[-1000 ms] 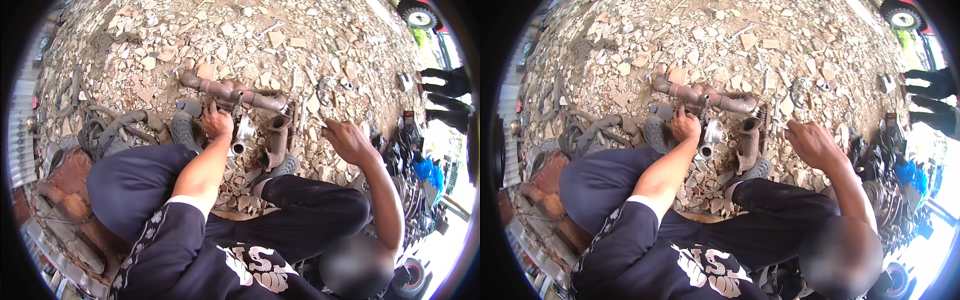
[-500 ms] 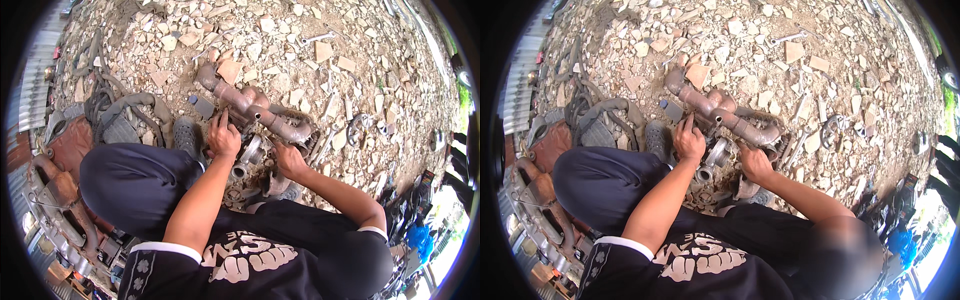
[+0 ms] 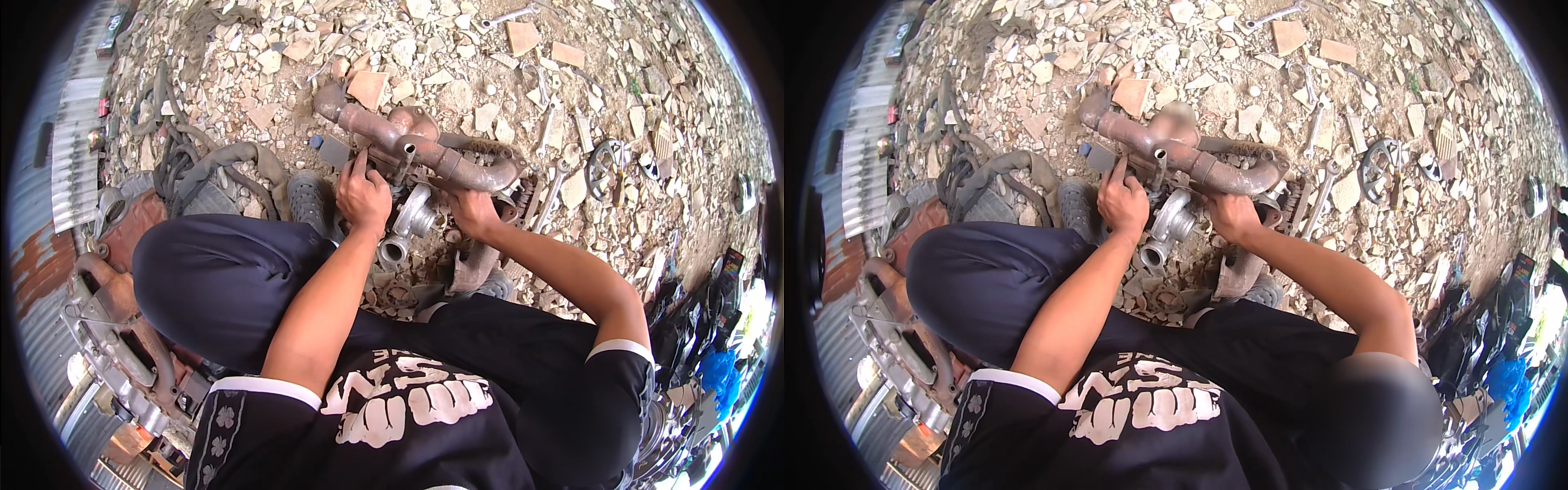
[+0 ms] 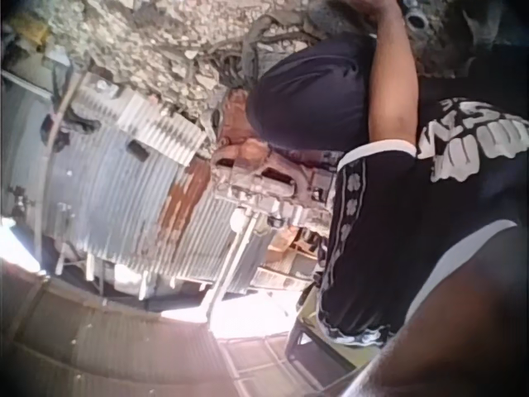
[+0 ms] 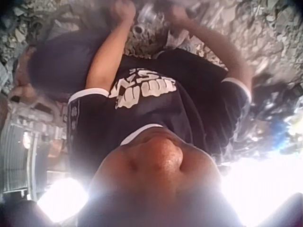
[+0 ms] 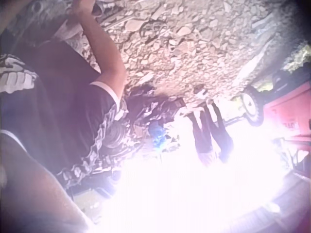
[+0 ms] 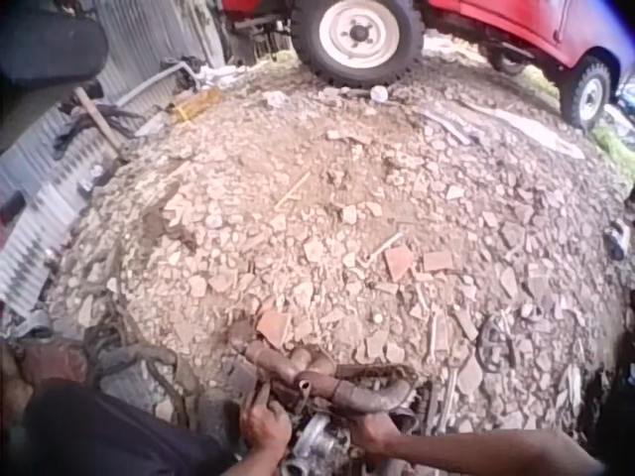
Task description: The person sits on the ground and assembles a turbocharger onto an exhaust manifold. They align the components, insert bolts, and tighten them by hand to secure the assembly.
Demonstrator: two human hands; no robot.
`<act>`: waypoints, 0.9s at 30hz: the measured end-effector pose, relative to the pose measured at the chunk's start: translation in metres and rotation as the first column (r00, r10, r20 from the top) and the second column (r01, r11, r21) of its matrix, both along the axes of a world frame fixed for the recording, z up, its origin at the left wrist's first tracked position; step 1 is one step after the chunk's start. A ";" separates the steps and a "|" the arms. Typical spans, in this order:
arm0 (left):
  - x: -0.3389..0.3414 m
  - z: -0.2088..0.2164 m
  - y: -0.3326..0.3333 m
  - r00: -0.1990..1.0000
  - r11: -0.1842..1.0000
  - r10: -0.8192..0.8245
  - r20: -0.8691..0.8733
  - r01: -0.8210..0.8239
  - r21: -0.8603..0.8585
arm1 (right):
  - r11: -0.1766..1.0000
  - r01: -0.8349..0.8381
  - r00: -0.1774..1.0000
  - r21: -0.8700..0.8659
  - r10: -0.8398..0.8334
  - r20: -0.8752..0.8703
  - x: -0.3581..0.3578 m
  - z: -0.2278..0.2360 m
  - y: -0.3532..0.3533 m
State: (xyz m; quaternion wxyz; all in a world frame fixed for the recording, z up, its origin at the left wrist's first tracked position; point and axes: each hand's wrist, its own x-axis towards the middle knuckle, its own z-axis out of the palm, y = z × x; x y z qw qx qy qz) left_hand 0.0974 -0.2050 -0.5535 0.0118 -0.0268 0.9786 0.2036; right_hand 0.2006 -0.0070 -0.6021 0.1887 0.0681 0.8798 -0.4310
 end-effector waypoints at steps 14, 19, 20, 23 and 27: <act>0.001 -0.001 0.000 0.999 1.000 -0.020 -0.049 0.021 0.016 | 0.996 -0.048 0.988 -0.072 0.058 0.143 -0.005 -0.015 0.004; 0.001 -0.003 -0.006 0.999 1.000 0.011 -0.046 -0.010 0.025 | 0.973 -0.212 0.974 0.094 0.202 0.102 -0.017 -0.001 0.003; 0.001 -0.006 -0.004 0.999 0.999 0.008 -0.052 -0.006 0.042 | 0.926 -0.322 0.944 0.198 0.330 -0.008 -0.009 -0.018 0.012; -0.001 -0.012 -0.002 0.999 1.000 -0.009 -0.033 0.009 0.001 | 0.865 -0.352 0.875 0.358 0.440 -0.202 0.010 -0.040 0.022; 0.002 -0.010 -0.005 1.000 1.000 0.024 -0.014 -0.024 -0.010 | 0.991 0.015 0.973 0.130 0.016 -0.231 0.005 0.005 -0.009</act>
